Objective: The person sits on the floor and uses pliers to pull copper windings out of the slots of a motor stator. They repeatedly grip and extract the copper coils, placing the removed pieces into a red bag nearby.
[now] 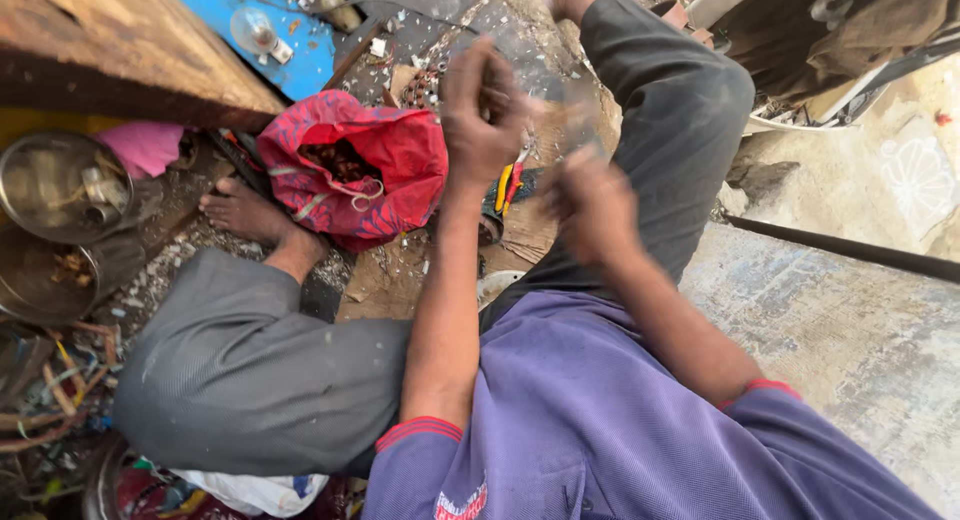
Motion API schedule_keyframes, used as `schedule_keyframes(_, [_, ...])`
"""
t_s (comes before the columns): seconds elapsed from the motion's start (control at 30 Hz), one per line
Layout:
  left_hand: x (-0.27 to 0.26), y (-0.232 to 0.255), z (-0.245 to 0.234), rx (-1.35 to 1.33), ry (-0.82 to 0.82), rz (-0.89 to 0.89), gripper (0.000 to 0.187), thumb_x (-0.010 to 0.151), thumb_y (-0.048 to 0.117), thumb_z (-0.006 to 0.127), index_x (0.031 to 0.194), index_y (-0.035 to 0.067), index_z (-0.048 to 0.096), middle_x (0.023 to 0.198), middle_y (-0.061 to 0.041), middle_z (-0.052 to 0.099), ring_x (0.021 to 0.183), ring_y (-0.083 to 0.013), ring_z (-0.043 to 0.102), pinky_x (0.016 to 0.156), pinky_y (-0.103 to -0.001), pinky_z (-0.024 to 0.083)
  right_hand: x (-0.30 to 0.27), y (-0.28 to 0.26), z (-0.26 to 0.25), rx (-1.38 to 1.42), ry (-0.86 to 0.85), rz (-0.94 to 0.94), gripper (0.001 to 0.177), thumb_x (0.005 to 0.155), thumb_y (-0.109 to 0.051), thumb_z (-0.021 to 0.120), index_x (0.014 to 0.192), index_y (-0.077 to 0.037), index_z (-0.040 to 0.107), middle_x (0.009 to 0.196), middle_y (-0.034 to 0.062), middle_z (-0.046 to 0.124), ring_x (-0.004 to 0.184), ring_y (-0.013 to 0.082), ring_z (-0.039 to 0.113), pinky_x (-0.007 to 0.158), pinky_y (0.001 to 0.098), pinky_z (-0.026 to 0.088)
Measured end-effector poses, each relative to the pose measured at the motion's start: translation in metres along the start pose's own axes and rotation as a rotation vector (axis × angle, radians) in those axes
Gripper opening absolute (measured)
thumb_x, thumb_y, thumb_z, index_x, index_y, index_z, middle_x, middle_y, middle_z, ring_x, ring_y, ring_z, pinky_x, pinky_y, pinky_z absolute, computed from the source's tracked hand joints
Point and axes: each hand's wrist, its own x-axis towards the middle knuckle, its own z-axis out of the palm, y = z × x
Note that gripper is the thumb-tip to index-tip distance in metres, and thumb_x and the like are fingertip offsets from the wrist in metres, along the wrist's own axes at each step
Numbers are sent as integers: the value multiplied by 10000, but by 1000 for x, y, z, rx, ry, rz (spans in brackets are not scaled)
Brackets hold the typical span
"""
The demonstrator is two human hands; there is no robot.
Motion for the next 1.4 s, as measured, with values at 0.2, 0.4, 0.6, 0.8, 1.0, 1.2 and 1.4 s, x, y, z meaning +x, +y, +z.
schedule_keyframes(0.2, [-55,-69,43,-295,-246,-715,579,744,459,831,1155,70,706,883,-107,690,776,-222,643,708,-400,552,57,-5,-40,169,127,-1,328,1082,-317,618,946,-22,670,787,117,661,672,186,645,618,340,551])
schedule_keyframes(0.4, [-113,-92,72,305,-211,40,906,767,618,833,1361,-6,552,1233,-215,673,1160,-369,641,1059,-448,478,65,0,101,-876,-327,-409,227,918,-229,668,986,-21,729,1070,207,659,936,409,665,802,570,535])
schedule_keyframes(0.6, [-93,-81,46,269,-522,-687,829,703,642,764,1292,73,635,1084,-135,726,1030,-276,690,965,-347,487,65,-22,159,-1210,-211,-732,281,939,-244,544,981,-45,737,1049,192,640,1051,401,606,962,674,406])
schedule_keyframes(0.8, [-83,-90,46,207,-358,-743,679,833,624,723,1173,39,671,1099,-155,667,1029,-318,631,938,-408,498,68,-41,150,-1114,-261,-697,235,910,-211,586,955,-32,731,1086,206,635,1067,387,615,984,621,423])
schedule_keyframes(1.0, [-60,-95,26,-907,-101,-907,766,844,707,622,1320,107,588,1225,-130,642,1123,-326,611,913,-518,540,44,-50,38,-399,-208,-537,260,927,-107,729,1122,63,702,1219,220,661,1114,383,639,966,441,501])
schedule_keyframes(1.2, [-11,-57,-6,-1451,-183,-847,835,859,775,538,1424,160,527,1318,-148,639,1134,-370,634,827,-621,598,22,-20,-48,12,-448,124,331,1001,-283,676,1147,5,750,995,102,746,905,142,660,843,305,536])
schedule_keyframes(1.4, [3,-18,-12,-1442,-100,-557,600,1005,443,630,1515,171,471,1352,-139,599,1178,-340,656,863,-567,619,18,-3,-31,234,-661,233,351,989,-306,635,1115,9,728,1010,73,754,953,153,701,867,325,579])
